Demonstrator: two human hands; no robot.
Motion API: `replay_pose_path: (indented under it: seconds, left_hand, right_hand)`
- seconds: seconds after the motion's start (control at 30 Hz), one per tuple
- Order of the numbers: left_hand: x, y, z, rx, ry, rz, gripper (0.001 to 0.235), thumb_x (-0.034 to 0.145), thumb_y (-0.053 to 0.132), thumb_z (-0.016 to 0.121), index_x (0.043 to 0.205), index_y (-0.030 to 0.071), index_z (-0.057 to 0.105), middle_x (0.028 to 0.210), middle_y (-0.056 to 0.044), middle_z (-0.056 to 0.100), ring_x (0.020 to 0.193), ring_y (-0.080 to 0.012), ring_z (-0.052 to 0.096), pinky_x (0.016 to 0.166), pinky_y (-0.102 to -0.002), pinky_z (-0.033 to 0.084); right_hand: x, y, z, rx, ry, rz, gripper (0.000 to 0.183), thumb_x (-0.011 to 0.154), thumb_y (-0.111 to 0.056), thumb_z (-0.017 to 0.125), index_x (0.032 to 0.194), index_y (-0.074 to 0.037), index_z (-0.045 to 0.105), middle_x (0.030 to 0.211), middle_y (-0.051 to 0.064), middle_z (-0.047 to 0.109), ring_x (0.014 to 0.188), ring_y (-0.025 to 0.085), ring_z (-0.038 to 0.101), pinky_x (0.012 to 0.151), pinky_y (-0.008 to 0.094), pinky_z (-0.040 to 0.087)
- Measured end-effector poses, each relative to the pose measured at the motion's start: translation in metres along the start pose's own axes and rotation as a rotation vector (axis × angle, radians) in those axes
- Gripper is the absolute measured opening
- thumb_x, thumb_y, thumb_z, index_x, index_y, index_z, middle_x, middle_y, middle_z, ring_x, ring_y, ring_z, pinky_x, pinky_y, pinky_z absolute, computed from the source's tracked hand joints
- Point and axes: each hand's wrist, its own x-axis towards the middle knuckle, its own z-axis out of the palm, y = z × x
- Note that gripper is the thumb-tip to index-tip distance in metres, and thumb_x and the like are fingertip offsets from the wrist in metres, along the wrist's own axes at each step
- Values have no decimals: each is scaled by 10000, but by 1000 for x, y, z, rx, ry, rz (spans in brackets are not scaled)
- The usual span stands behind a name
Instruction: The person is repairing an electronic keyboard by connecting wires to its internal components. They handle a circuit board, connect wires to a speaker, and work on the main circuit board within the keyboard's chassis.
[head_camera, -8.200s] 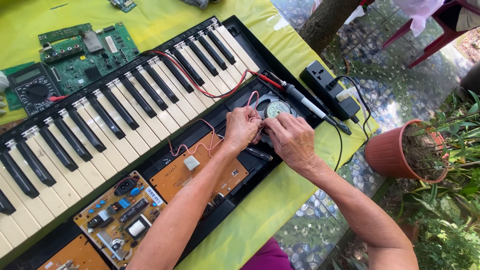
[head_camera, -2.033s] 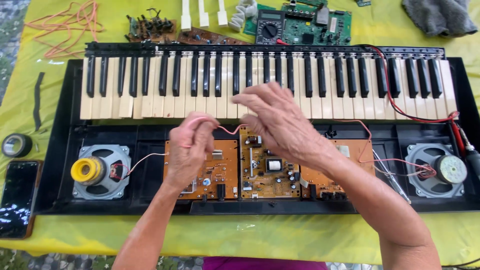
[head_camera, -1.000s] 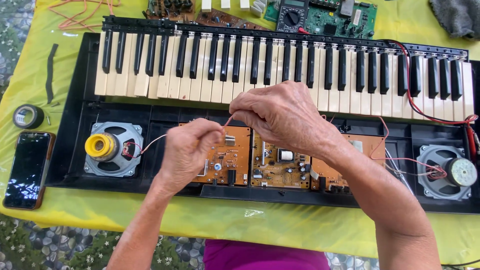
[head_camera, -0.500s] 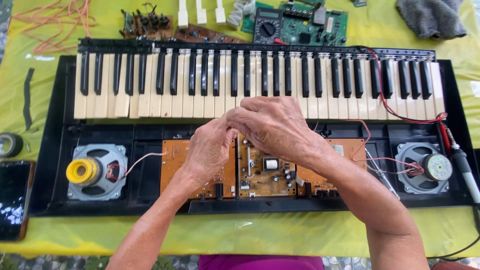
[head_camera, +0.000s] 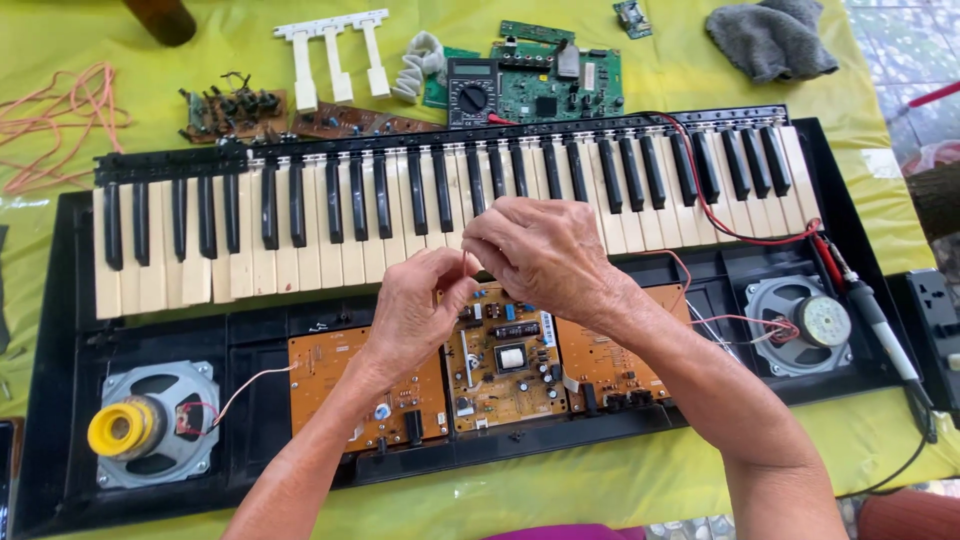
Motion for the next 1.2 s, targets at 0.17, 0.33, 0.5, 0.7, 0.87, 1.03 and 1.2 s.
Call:
replay_pose_path:
  seconds: [0.17,0.33,0.5,0.7,0.87,1.03,1.2]
  left_hand:
    - [10,41,-10,-562,9,-226,112,997,218,683,1013,110,710,779,-81,703,790,-215,687,789,-383,610]
    - [10,23,-21,-590,155,-304,132,1069,172,583,1035,123,701,718,-64,675,722,-121,625,645,-225,528]
    - [10,-10,-35,-660,393,-290,107,1073,147,599,1049,87,684,728,-91,666,716,-104,636,611,-189,542]
    - [11,-16,-41,-743,557,-319,151,1071,188,599,1021,56,653,718,-110,633,689,-114,650,592,-179,525]
    - [8,-17,-32,-372,425,-258,215,1121,149,580,959,46,676,656,-109,594,617,-127,551,558,-206,479]
    - [3,-31,-19,-139,293,-170,190,1057,150,688,887,72,721,645,-87,636,602,-139,580,564,-241,492]
    - [6,-21,-21,34,173,-24,214,988,159,752,787,109,697,622,-40,613,609,-163,588,553,-254,494]
  right_hand:
    - [-6,-2,5,274,-45,131,41,1032,-126,645,1064,-120,668,630,4,570,521,170,603,527,283,528]
    - [-21,11,-9,636,-295,342,91,1001,-156,672,1061,-96,639,610,0,544,528,152,570,516,274,481]
    - [-39,39,-25,760,-571,488,153,1002,-153,627,913,-47,695,673,64,607,626,202,612,597,318,510]
    - [-62,67,-35,545,-456,340,123,979,-195,659,985,-107,744,897,82,714,922,267,680,866,412,537]
    - [-81,81,-26,30,-218,315,148,1032,-231,676,930,-145,739,832,36,640,823,211,645,760,360,547]
    - [-113,102,-9,-321,-185,188,57,1012,-178,681,986,-190,730,823,-19,603,760,137,634,705,278,570]
    - [-138,96,-19,-429,-158,28,155,944,-31,671,1006,-168,711,862,1,590,754,147,660,727,311,614]
